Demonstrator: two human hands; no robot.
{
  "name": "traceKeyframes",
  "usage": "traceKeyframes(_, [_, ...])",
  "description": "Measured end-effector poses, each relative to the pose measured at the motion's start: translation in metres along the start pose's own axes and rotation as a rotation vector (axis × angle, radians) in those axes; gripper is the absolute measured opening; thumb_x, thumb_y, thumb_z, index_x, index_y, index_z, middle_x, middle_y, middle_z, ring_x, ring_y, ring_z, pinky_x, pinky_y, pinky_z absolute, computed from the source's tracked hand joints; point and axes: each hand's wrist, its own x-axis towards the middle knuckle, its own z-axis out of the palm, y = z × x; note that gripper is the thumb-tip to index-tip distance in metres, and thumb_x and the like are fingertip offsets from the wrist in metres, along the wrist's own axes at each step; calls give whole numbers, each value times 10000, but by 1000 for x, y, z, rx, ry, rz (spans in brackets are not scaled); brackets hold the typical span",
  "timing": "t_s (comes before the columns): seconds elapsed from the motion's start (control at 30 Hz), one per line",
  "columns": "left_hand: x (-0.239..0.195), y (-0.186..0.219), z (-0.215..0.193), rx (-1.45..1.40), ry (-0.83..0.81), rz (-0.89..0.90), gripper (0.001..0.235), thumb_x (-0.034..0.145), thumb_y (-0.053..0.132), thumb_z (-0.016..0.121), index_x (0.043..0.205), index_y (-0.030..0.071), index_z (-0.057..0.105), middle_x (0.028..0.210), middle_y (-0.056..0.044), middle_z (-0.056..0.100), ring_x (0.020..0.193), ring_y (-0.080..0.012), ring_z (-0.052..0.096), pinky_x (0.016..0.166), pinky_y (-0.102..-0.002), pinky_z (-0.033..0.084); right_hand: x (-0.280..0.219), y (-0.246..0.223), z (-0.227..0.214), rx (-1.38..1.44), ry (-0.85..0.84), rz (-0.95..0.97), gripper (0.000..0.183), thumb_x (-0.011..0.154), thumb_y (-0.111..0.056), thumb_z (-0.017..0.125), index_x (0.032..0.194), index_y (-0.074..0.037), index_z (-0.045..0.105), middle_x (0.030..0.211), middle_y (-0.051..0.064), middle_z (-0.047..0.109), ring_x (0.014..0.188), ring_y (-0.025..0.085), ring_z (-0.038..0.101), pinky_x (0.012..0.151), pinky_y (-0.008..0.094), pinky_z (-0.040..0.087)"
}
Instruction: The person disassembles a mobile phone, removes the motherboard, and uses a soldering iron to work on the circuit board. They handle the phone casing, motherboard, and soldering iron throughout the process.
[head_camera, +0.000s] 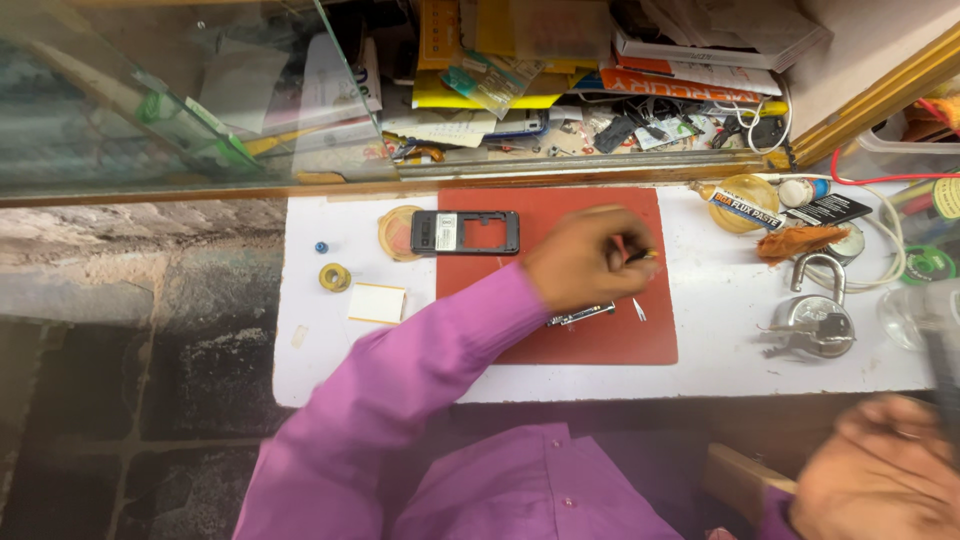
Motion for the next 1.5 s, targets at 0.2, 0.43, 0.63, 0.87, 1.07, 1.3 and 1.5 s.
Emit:
traceKeyframes(0.2, [-102, 7, -40, -1075, 285, -258, 91, 957, -27, 573, 1025, 32, 582, 1055, -132, 685, 912, -222, 733, 799, -351, 636, -34, -38, 70, 469, -58, -16, 229, 1015, -169, 620, 1163, -9, 552, 827, 202, 588, 621, 224, 621, 570, 365, 548])
traceKeyframes(0.43, [-134, 1, -37, -852, 386, -288, 154, 952, -80, 606, 1055, 20, 552, 1033, -154, 714, 862, -183, 707, 775, -324, 616, -61, -79, 147, 300, -493, -269, 197, 1122, -41, 434, 1295, 1, 518, 1175, 305, 672, 949, 329, 728, 891, 404, 617])
traceKeyframes(0.63, [-133, 19, -24, -764, 242, -309, 352, 925, -85, 610, 1227, 13, 457, 972, -105, 710, 883, -142, 709, 774, -278, 602, -69, -85, 167, 511, -716, 50, 322, 988, 105, 605, 1265, 11, 470, 1261, 263, 621, 1144, 279, 665, 1004, 410, 585])
traceKeyframes(0.87, [-146, 31, -9, -585, 183, -391, 220, 974, 16, 678, 1186, -39, 647, 1015, -70, 703, 910, -72, 649, 796, -224, 552, -86, -61, 142, 552, -670, 175, 355, 957, 174, 625, 1228, -18, 498, 1095, 210, 666, 1072, 230, 697, 929, 339, 618])
traceKeyframes(1.07, [-157, 37, 2, -291, 140, -484, 131, 939, 125, 734, 967, -3, 727, 830, -23, 733, 747, -64, 633, 679, -235, 536, -109, -52, 120, 596, -605, 271, 423, 937, 208, 608, 1260, -38, 491, 1090, 191, 657, 1051, 210, 679, 917, 322, 595])
traceKeyframes(1.3, [-158, 37, 0, -355, 222, -415, 123, 942, 110, 722, 965, -10, 736, 825, -42, 746, 748, -54, 662, 668, -228, 547, -120, -47, 119, 616, -573, 276, 399, 951, 202, 610, 1244, -47, 500, 1066, 183, 668, 1021, 207, 685, 912, 322, 596])
traceKeyframes(1.5, [-156, 42, -3, -286, 211, -447, 115, 940, 102, 729, 948, -13, 733, 806, -63, 745, 701, -70, 639, 615, -237, 517, -115, -45, 121, 576, -577, 233, 382, 951, 177, 619, 1227, -55, 494, 1049, 169, 684, 991, 200, 698, 866, 314, 608])
